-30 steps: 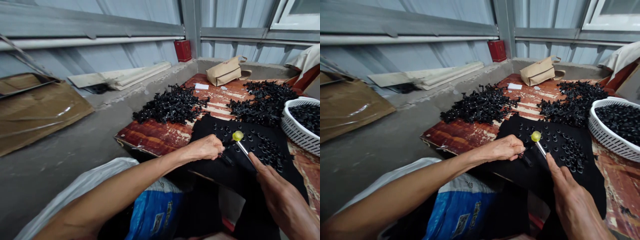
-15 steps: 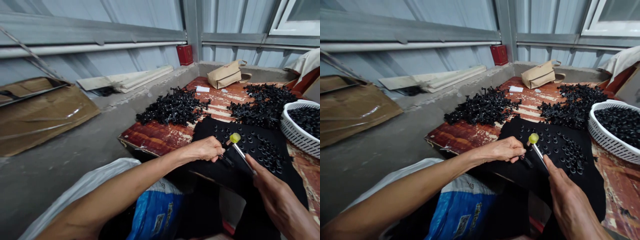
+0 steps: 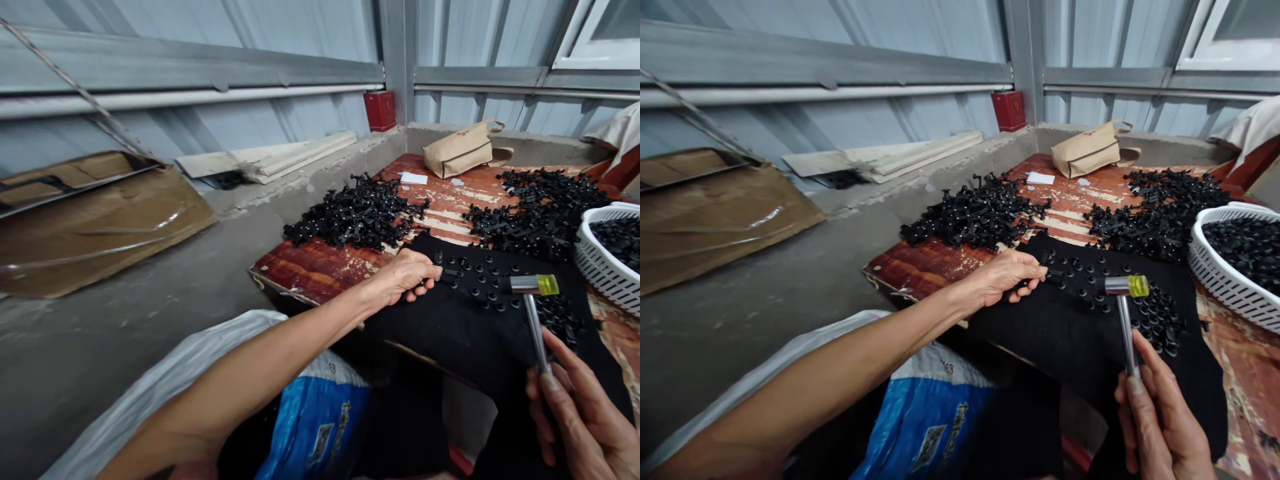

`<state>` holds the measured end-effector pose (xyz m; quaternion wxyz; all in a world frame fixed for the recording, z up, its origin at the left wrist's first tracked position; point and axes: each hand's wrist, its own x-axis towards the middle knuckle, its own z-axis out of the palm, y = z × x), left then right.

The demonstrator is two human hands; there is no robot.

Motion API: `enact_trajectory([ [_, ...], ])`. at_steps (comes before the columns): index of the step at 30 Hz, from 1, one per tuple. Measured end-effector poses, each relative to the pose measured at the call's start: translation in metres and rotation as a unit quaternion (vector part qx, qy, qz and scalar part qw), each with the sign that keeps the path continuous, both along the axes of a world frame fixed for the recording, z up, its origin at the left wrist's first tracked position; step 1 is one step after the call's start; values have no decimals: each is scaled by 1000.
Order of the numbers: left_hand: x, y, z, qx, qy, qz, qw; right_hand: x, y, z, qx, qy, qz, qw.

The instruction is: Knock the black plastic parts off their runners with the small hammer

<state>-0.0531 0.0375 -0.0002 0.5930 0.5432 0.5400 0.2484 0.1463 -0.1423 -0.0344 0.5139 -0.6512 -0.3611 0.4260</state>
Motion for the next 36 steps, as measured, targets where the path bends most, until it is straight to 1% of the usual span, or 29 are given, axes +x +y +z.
enact_trajectory([
  [5,-1,-1,2,-23,0,5,1000,-1,1,0,13,8,8,1000],
  [10,-1,0,3,-35,2,1,999,-4,2,2,5,14,-3,1000],
  [17,1,2,4,-45,13,4,999,-5,4,4,25,-6,-5,1000],
  [30,2,1,6,-47,34,8,998,0,1,1,-21,-16,32,999],
  [33,2,0,6,-43,36,8,998,5,3,-1,-26,-54,45,997],
  [34,2,0,6,-40,38,8,998,7,5,-2,-15,-83,59,995],
  [36,3,0,6,-34,44,8,998,12,11,0,44,-170,109,978],
])
